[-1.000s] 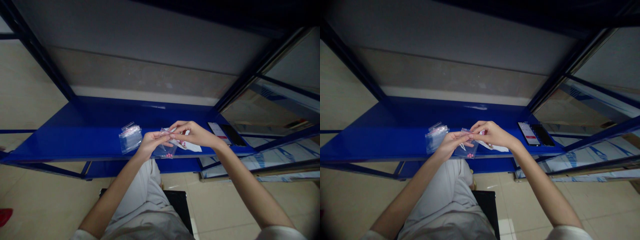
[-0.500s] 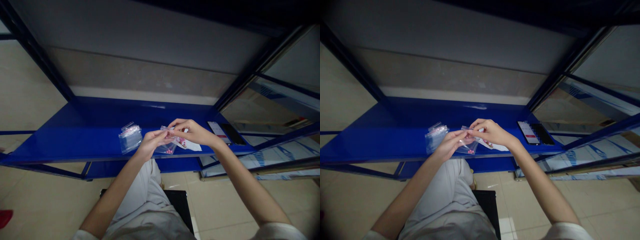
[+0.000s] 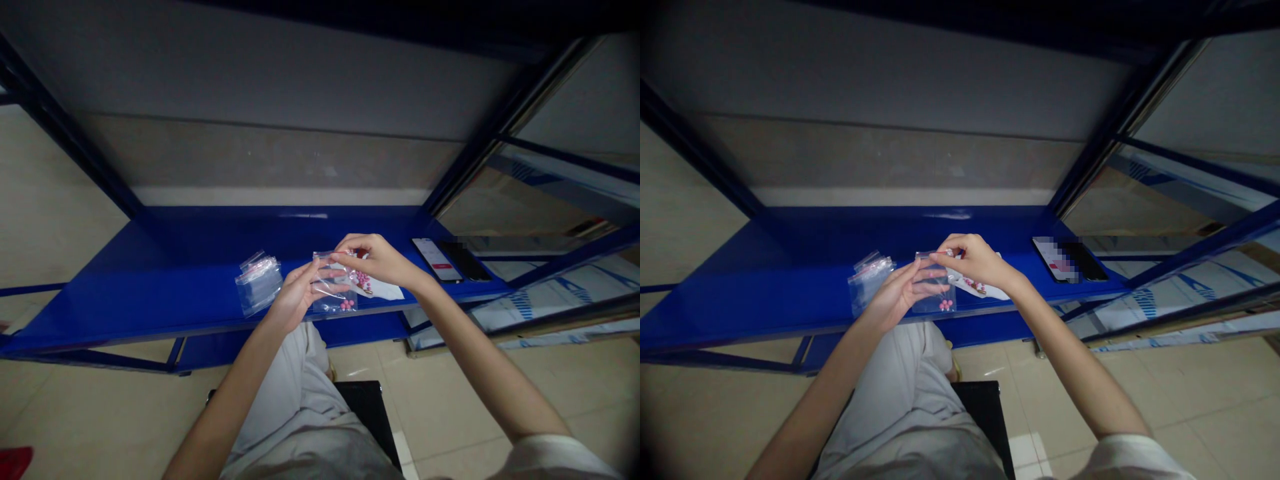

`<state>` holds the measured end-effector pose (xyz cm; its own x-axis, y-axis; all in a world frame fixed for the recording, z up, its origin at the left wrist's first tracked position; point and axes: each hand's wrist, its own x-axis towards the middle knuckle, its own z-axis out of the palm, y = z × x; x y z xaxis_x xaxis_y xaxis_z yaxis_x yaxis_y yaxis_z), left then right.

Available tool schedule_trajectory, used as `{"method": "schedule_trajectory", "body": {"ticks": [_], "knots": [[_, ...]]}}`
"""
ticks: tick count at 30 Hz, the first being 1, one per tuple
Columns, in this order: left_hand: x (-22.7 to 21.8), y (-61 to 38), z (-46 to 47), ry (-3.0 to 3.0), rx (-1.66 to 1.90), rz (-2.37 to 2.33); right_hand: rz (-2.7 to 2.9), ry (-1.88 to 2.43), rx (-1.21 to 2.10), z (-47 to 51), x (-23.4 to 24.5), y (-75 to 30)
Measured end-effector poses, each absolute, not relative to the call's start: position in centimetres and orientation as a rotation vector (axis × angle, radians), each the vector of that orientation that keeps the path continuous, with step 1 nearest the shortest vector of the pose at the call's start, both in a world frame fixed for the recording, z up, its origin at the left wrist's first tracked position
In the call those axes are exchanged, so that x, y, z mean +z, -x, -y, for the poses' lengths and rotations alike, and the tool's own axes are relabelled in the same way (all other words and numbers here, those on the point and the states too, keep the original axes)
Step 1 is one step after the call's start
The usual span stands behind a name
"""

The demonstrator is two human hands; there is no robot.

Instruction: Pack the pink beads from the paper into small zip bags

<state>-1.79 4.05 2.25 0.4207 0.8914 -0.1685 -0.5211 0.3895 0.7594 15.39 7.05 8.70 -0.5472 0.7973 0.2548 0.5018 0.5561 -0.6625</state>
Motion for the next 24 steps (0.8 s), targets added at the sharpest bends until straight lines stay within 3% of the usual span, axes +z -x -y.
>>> {"method": "schedule_trajectory", "body": {"ticks": [8,17,24], "knots": [[2.3,2.2,-4.1,-0.727,1.001,-0.693,2.121,1.055,0.758,-7.7,7.4,-14.8],[2.6,1.8,-4.7,-0.744,1.044,-0.724,1.901,1.128,1.02,-7.1,5.8,-16.1],[2.1,1.8,-5.5,-0.821,1.042,-0.79,1.914,1.129,0.939,-7.9,5.5,-16.0]]}}
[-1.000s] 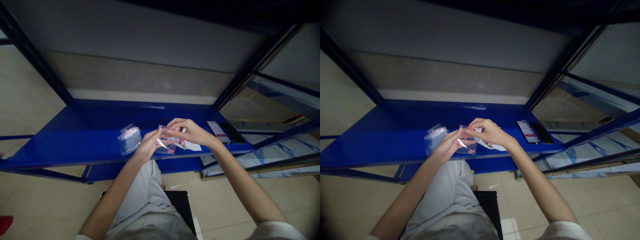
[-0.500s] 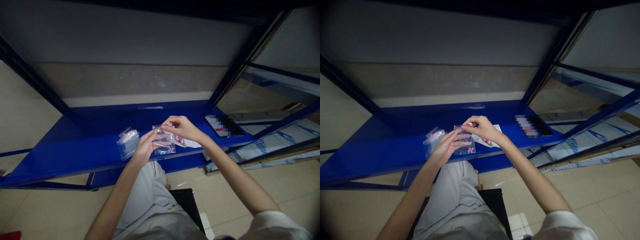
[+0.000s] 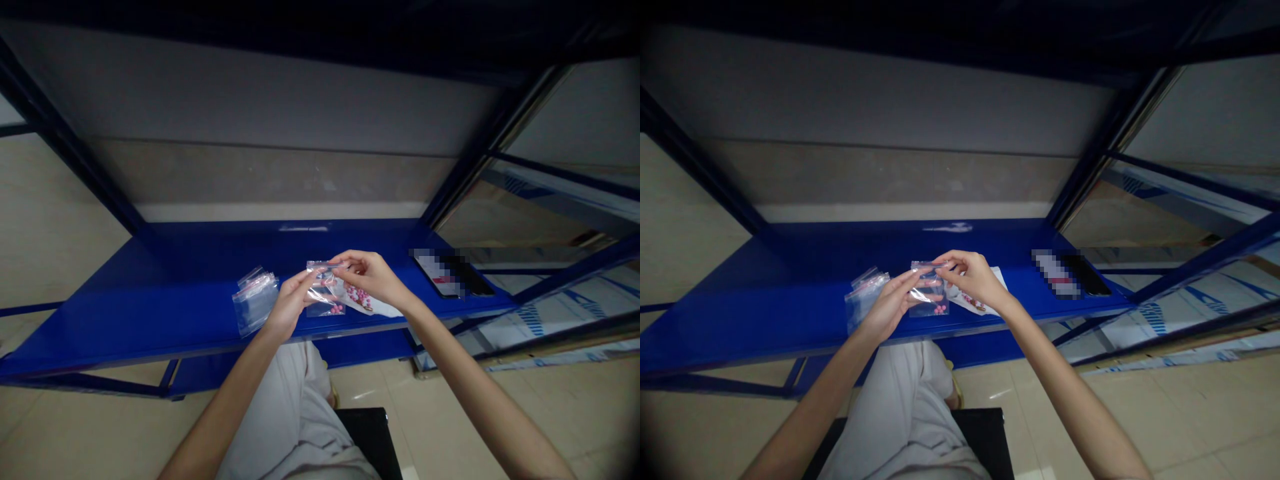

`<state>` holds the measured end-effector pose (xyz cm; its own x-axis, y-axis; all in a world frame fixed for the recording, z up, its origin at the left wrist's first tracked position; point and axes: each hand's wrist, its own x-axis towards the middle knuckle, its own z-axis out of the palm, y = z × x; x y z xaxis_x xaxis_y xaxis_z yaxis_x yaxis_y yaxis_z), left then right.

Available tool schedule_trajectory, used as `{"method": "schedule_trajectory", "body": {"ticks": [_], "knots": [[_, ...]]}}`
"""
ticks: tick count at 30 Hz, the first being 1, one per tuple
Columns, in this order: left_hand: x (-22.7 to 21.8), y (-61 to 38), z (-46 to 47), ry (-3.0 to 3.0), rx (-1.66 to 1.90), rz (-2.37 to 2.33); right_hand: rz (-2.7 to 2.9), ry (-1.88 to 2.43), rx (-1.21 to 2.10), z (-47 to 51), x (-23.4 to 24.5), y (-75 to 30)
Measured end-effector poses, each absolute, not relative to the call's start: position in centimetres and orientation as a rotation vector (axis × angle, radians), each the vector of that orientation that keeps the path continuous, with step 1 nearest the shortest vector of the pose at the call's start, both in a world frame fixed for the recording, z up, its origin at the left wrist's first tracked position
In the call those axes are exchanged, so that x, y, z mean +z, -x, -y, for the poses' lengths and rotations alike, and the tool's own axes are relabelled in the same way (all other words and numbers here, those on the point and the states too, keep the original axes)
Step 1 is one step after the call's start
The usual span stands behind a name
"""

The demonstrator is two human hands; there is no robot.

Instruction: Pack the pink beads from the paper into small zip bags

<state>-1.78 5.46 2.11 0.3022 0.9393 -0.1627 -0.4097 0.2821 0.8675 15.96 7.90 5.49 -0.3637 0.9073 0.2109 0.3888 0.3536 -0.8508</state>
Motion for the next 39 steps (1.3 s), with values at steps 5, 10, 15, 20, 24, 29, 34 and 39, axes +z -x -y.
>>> {"method": "schedule_trajectory", "body": {"ticks": [5,10,15,20,24,29,34,39], "knots": [[1.5,2.1,-5.6,-0.909,1.058,-0.754,1.887,1.106,0.839,-7.5,5.3,-15.5],[2.1,2.4,-5.6,-1.025,1.135,-0.779,1.843,1.062,0.637,-6.4,5.6,-15.0],[3.2,2.8,-5.0,-1.019,1.057,-0.809,1.766,1.149,0.654,-6.6,5.7,-14.7],[4.0,2.4,-3.9,-0.935,1.054,-0.735,1.757,1.142,0.74,-7.6,5.8,-15.0],[4.0,2.0,-3.2,-0.869,1.025,-0.723,1.762,1.116,0.802,-8.0,6.0,-14.8],[3.7,2.0,-2.7,-0.851,0.999,-0.721,1.74,1.045,0.846,-8.0,6.4,-14.2],[3.5,1.8,-2.3,-0.847,0.989,-0.734,1.754,1.021,0.893,-7.8,6.9,-13.8],[2.8,1.6,-2.4,-0.834,0.971,-0.722,1.751,1.014,0.901,-7.7,7.0,-13.8]]}}
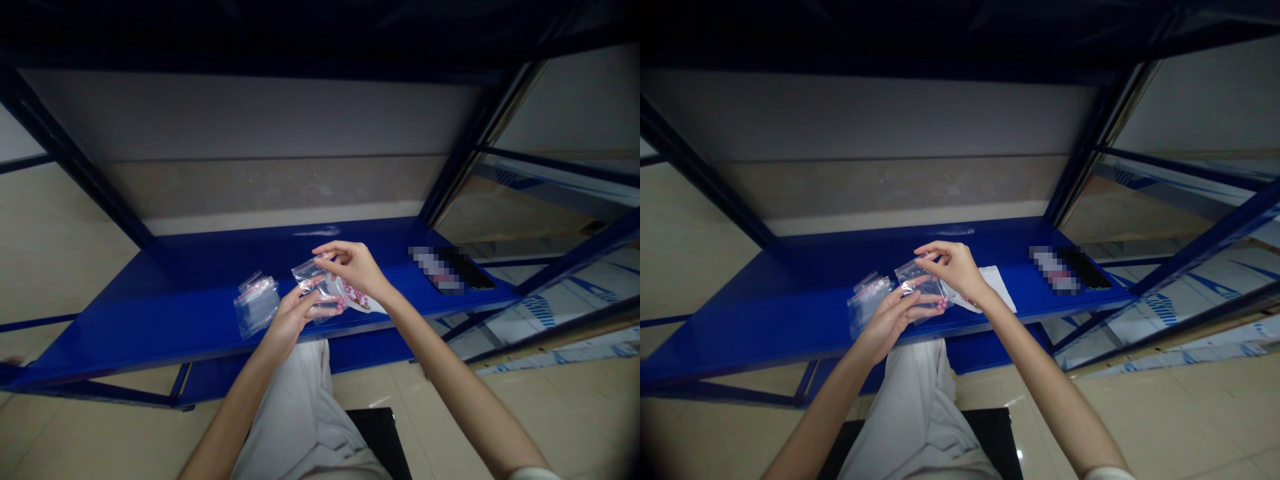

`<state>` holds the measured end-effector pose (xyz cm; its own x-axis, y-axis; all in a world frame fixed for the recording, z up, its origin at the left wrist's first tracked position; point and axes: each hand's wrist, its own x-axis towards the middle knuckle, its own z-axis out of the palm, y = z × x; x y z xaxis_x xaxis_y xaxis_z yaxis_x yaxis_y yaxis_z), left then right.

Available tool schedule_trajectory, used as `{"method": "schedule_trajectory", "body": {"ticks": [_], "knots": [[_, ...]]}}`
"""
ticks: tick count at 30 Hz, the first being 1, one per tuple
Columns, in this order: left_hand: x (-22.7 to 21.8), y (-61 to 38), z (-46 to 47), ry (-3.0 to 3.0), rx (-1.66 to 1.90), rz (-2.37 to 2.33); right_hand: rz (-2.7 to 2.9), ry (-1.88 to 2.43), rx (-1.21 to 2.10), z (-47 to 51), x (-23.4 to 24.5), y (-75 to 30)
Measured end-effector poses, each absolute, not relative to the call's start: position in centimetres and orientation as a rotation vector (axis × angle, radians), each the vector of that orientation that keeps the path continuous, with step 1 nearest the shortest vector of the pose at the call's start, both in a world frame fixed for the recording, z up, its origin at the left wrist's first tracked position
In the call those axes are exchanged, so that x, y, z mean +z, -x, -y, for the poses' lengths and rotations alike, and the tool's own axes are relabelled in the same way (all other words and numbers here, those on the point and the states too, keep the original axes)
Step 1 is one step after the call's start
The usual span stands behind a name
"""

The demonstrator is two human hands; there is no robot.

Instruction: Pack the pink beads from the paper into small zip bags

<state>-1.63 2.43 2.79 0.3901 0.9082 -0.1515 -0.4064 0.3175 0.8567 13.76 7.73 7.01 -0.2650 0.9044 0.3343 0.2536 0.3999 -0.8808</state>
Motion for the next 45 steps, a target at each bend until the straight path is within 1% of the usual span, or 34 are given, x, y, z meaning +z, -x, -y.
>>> {"method": "schedule_trajectory", "body": {"ticks": [7,16,22,25,29,31,37,40,43,45], "knots": [[2.5,1.2,-2.4,-0.889,0.959,-0.744,1.706,1.023,0.879,-7.7,7.0,-14.3],[1.8,0.7,-3.2,-0.924,0.921,-0.793,1.648,1.024,0.981,-8.0,6.0,-14.6],[2.1,1.4,-3.3,-0.937,0.885,-0.81,1.653,1.039,1.015,-8.7,5.2,-14.4],[2.0,1.7,-3.7,-0.986,0.954,-0.81,1.676,1.036,0.976,-8.7,5.1,-14.5],[1.8,2.1,-4.8,-1.088,1.263,-0.894,1.712,1.041,0.838,-7.8,4.9,-14.4],[1.8,2.5,-5.2,-1.182,1.348,-0.946,1.69,1.069,0.737,-7.1,4.7,-14.1],[2.1,3.9,-6.4,-1.373,1.342,-1.018,1.796,1.121,0.654,-5.7,4.3,-13.2],[1.6,4.4,-7.2,-1.258,1.411,-1.069,1.731,1.168,0.607,-6.9,4.2,-14.8],[0.4,4.4,-7.9,-1.162,1.363,-1.063,1.617,1.304,0.49,-8.4,3.6,-17.3],[-0.4,4.1,-8.2,-1.116,1.332,-1.057,1.632,1.357,0.482,-8.8,2.9,-18.3]]}}
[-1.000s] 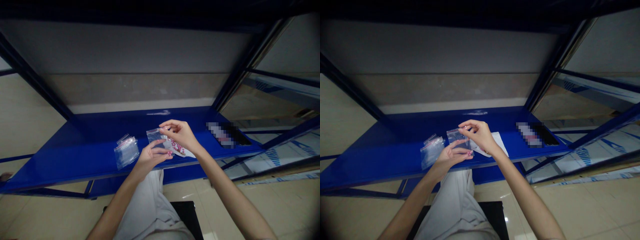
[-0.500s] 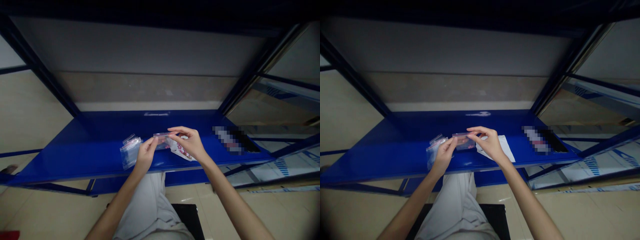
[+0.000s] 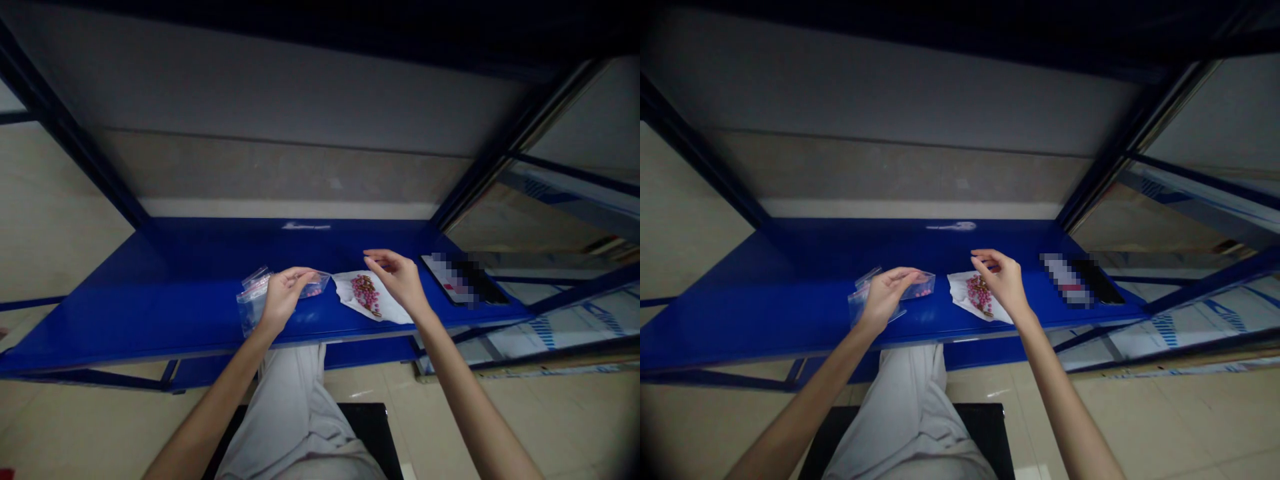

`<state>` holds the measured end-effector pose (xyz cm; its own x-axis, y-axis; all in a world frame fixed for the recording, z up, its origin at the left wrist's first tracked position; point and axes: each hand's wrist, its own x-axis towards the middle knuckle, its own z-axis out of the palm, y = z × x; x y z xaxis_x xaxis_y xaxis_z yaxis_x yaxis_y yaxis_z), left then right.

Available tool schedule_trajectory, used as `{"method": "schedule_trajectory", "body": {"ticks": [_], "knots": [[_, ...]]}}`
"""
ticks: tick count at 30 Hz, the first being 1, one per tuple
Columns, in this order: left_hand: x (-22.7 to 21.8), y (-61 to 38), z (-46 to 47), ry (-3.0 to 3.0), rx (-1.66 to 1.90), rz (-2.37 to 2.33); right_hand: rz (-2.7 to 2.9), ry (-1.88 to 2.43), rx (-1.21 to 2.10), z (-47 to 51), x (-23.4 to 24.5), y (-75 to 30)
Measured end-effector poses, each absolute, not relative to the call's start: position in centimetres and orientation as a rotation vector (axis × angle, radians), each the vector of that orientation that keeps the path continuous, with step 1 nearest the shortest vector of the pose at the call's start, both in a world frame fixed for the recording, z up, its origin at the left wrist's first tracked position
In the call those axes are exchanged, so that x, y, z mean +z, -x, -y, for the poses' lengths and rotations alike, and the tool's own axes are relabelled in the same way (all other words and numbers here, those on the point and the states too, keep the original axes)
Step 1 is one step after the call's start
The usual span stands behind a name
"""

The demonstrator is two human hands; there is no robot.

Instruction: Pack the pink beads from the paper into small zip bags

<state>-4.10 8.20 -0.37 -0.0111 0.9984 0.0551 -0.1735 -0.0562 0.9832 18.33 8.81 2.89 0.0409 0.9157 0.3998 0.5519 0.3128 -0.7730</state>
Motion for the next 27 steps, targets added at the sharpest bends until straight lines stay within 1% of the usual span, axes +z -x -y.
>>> {"method": "schedule_trajectory", "body": {"ticks": [5,9,11,15,17,21,27], "knots": [[-1.2,2.8,-8.3,-1.043,1.374,-1.061,1.817,1.277,0.837,-7.7,1.3,-16.6],[-0.8,2.3,-8.3,-1.06,1.347,-1.016,1.857,1.227,0.893,-7.6,1.2,-15.1],[-0.8,2.6,-8.3,-1.047,1.309,-1.0,1.832,1.267,0.804,-8.3,1.6,-16.1],[-1.5,3.3,-7.9,-1.01,1.24,-1.013,1.849,1.522,0.338,-9.6,2.0,-20.9],[-1.9,3.3,-7.5,-1.006,1.221,-1.009,1.971,1.681,0.213,-9.8,1.6,-23.3],[-2.6,2.6,-6.9,-0.978,1.186,-0.998,2.135,1.901,0.247,-9.4,0.1,-25.4],[-2.8,1.5,-6.1,-0.969,1.155,-1.005,1.984,2.16,0.243,-9.2,-1.5,-23.9]]}}
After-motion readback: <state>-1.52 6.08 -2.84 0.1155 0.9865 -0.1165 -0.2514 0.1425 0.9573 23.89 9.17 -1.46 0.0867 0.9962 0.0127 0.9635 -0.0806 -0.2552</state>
